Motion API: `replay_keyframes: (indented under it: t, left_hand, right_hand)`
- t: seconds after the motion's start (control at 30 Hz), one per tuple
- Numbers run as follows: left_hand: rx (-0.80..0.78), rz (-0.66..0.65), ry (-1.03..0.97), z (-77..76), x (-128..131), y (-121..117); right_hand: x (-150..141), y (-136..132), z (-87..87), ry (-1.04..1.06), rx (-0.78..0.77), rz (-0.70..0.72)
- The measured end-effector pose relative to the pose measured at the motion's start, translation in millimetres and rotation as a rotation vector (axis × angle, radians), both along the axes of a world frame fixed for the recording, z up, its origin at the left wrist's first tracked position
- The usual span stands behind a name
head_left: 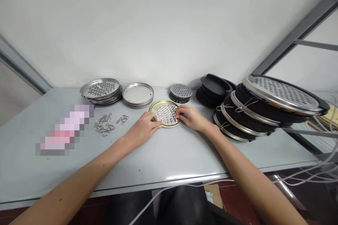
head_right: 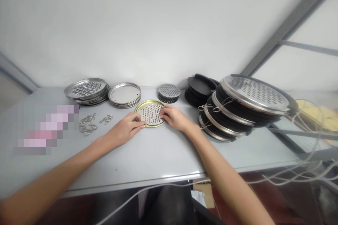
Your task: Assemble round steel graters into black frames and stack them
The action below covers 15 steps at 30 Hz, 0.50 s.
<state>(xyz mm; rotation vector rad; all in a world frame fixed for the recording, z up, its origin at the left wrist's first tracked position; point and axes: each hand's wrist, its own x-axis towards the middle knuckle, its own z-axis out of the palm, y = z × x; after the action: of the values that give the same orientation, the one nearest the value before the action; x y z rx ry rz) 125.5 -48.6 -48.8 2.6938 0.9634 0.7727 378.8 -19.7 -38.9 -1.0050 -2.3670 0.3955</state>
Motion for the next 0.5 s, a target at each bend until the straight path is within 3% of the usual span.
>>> replay_keyframes:
  t: [0.5]
  left_hand:
    - [0.062,0.025,0.088,2.0,5.0,-0.5]
  right_hand:
    - [2.2,5.8,-0.9,-0.001,-0.022,0.019]
